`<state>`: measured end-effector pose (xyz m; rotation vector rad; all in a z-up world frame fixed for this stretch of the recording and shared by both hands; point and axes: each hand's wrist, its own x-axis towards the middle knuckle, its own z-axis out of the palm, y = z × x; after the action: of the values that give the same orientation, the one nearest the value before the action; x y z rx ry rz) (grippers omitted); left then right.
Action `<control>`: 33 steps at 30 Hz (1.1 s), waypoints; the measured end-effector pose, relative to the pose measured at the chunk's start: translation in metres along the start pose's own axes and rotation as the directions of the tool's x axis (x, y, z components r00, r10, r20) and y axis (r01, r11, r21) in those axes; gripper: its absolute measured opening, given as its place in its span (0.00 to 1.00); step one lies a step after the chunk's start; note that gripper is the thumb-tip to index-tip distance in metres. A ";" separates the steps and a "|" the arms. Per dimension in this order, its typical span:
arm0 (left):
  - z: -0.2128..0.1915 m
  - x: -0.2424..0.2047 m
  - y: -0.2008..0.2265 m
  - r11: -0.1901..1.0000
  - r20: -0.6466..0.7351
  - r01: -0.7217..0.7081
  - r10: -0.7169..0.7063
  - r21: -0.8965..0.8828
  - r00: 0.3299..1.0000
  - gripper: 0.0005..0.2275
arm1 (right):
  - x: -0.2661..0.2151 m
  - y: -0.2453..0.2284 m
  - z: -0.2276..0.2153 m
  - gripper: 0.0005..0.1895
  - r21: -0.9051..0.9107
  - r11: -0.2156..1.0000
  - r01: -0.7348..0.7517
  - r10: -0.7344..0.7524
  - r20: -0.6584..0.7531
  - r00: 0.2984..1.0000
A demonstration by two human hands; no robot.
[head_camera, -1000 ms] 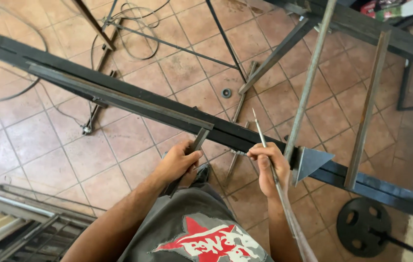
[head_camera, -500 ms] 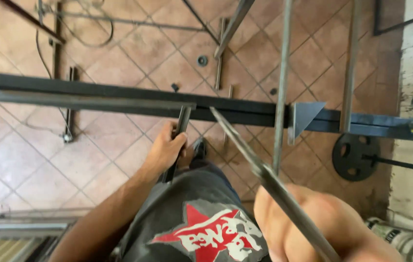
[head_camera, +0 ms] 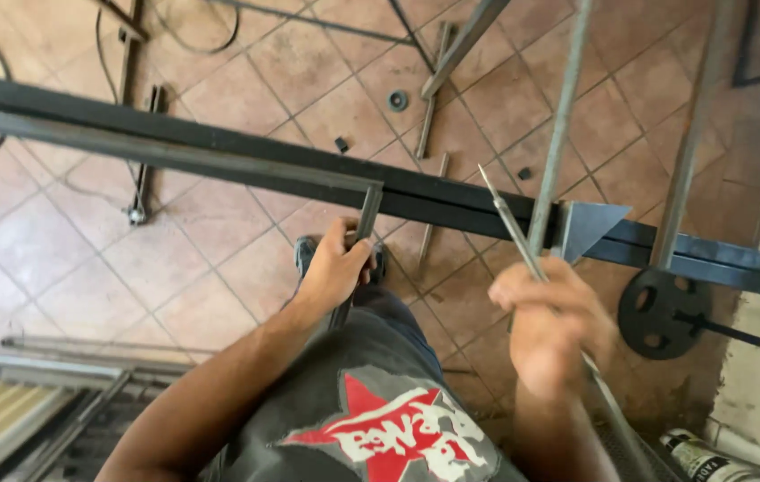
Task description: Measuring, marking, and grinding metal bars for a frame
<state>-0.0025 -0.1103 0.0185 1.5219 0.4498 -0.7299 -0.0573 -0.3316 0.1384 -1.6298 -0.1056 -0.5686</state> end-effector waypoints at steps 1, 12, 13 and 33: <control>0.000 0.007 -0.008 0.997 -0.007 -0.069 0.069 -0.033 0.998 0.11 | -0.006 0.020 -0.011 0.34 0.044 0.996 -0.072 0.066 0.113 0.991; 0.014 0.033 -0.040 0.988 -0.118 -0.155 0.152 -0.025 0.981 0.09 | -0.016 0.049 -0.010 0.27 -0.222 0.969 -0.108 0.168 0.271 0.948; 0.015 0.032 -0.039 0.985 -0.112 -0.172 0.167 -0.032 0.980 0.09 | -0.016 0.049 -0.009 0.26 -0.211 0.972 -0.107 0.166 0.282 0.945; 0.021 0.044 -0.044 0.937 -0.080 -0.326 0.318 -0.126 0.945 0.07 | 0.022 0.142 0.026 0.21 -0.068 0.976 -0.208 0.214 0.502 0.838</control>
<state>-0.0044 -0.1327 -0.0436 1.4441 0.2770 -0.3903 0.0255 -0.3345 0.0179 -1.7421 -0.3073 0.0443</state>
